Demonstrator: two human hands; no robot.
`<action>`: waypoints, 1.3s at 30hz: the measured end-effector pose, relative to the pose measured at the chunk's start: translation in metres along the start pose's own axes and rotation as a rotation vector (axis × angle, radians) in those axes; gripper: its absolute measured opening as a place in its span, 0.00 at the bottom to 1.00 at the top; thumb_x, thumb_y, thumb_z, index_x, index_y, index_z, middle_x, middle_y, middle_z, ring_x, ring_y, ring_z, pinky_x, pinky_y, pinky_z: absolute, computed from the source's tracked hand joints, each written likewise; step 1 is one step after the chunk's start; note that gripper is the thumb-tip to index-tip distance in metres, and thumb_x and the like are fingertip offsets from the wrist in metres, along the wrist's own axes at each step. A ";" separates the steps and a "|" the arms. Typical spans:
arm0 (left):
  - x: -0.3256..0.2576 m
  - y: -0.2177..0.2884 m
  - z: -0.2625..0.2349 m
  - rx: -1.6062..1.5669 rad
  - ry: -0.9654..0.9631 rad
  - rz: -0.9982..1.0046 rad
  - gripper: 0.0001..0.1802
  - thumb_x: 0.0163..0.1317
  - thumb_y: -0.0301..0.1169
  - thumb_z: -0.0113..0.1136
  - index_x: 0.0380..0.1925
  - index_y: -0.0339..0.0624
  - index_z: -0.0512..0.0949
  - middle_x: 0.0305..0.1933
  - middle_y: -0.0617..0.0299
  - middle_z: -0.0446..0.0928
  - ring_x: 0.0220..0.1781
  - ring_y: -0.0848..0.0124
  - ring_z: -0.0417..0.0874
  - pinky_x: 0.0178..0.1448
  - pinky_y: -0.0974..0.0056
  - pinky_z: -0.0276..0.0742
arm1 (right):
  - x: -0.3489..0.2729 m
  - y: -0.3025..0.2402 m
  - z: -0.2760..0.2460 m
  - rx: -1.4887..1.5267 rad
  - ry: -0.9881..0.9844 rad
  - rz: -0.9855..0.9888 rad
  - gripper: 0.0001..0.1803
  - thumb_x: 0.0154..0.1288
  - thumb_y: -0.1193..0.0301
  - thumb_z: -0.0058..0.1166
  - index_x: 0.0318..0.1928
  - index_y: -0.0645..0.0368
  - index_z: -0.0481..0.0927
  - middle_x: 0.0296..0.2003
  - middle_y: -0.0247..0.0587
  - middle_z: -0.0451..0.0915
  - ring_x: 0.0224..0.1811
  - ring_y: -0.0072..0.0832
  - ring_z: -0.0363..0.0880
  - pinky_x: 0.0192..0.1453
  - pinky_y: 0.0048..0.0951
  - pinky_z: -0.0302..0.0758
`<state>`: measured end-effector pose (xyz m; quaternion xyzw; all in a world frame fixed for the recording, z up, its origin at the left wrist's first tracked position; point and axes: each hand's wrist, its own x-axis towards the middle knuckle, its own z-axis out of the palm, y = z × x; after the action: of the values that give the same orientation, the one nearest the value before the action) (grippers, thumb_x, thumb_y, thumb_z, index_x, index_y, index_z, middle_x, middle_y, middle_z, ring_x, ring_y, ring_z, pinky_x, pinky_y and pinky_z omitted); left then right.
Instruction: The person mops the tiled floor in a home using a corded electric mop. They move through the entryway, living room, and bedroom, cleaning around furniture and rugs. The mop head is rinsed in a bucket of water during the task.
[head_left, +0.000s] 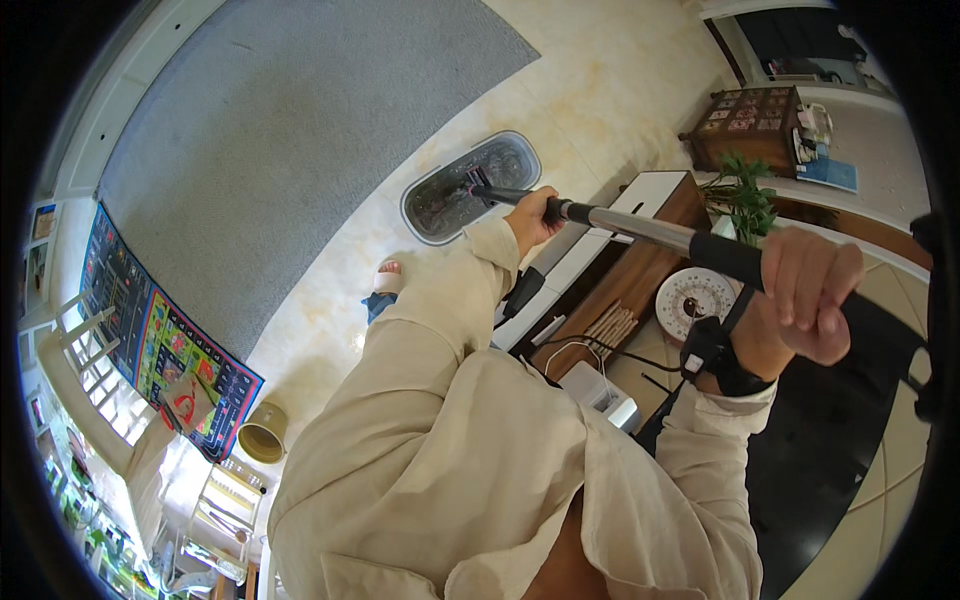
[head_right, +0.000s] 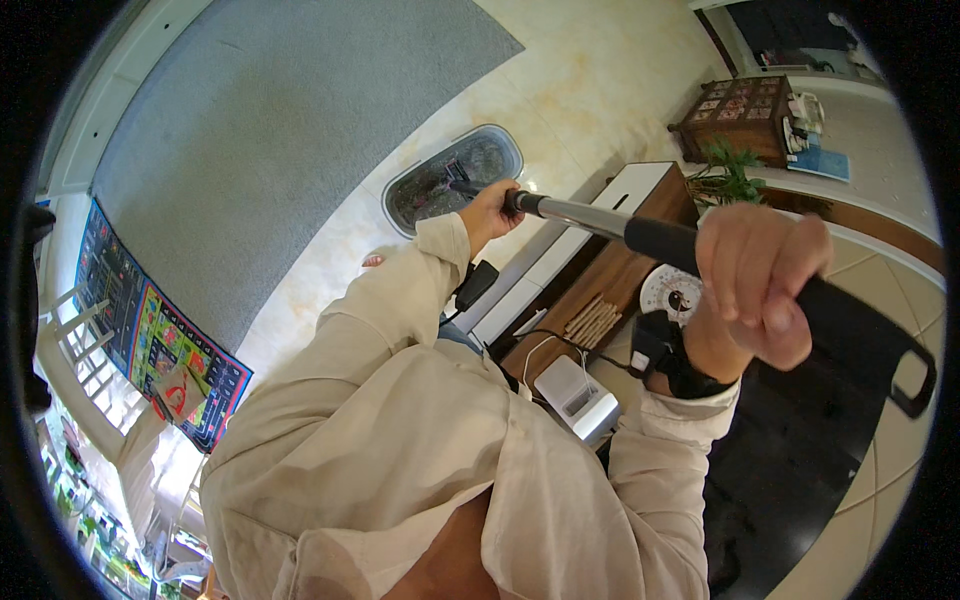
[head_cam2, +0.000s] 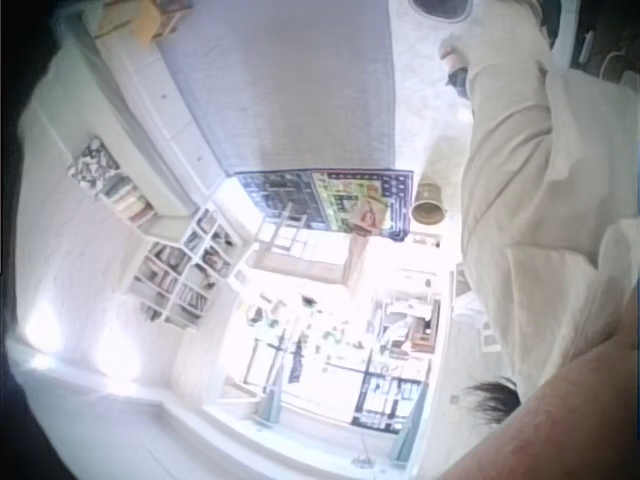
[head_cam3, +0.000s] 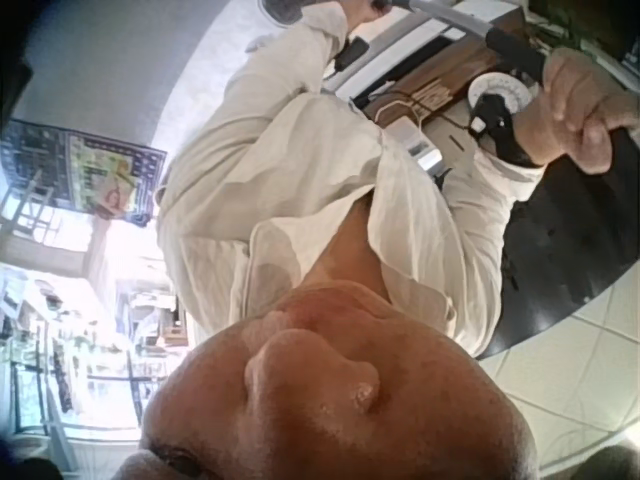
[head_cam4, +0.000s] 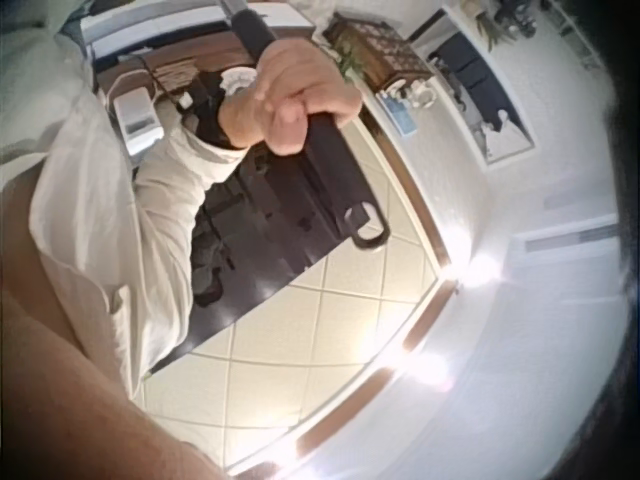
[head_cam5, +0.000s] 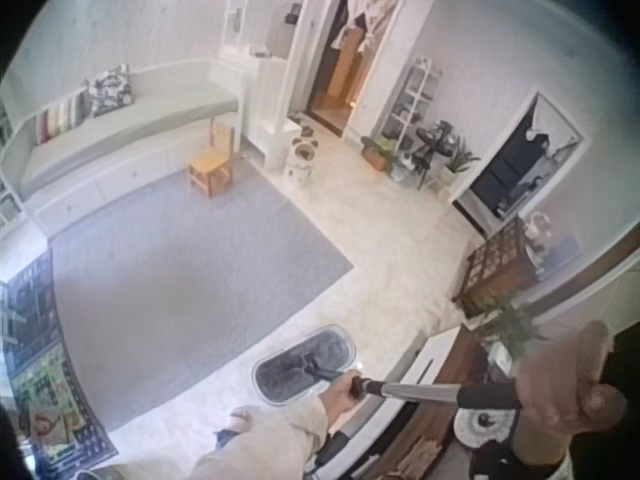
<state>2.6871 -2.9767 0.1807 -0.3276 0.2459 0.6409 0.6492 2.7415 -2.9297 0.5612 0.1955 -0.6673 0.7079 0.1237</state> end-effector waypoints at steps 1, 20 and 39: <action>0.005 0.003 -0.001 -0.004 -0.003 0.009 0.09 0.48 0.34 0.55 0.24 0.44 0.66 0.24 0.60 0.68 0.21 0.67 0.72 0.21 0.66 0.73 | 0.001 0.004 -0.002 -0.057 0.013 -0.015 0.08 0.53 0.72 0.48 0.29 0.52 0.61 0.13 0.22 0.66 0.13 0.14 0.65 0.21 0.16 0.61; -0.066 -0.033 -0.004 -0.075 -0.197 -0.063 0.08 0.47 0.28 0.52 0.24 0.44 0.62 0.23 0.61 0.65 0.22 0.67 0.71 0.24 0.62 0.75 | -0.020 -0.063 0.109 -0.258 -0.099 -0.003 0.09 0.46 0.76 0.53 0.24 0.56 0.65 0.14 0.29 0.70 0.14 0.20 0.70 0.20 0.21 0.68; -0.056 -0.025 0.003 -0.089 -0.056 -0.074 0.08 0.49 0.32 0.57 0.20 0.45 0.68 0.19 0.65 0.69 0.19 0.70 0.71 0.24 0.65 0.75 | 0.007 -0.050 0.052 -0.085 -0.277 0.102 0.09 0.47 0.73 0.52 0.25 0.53 0.65 0.14 0.26 0.71 0.16 0.16 0.72 0.22 0.18 0.67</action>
<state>2.7082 -3.0108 0.2266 -0.3471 0.1868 0.6358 0.6636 2.7627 -2.9778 0.6111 0.2515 -0.7163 0.6508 0.0026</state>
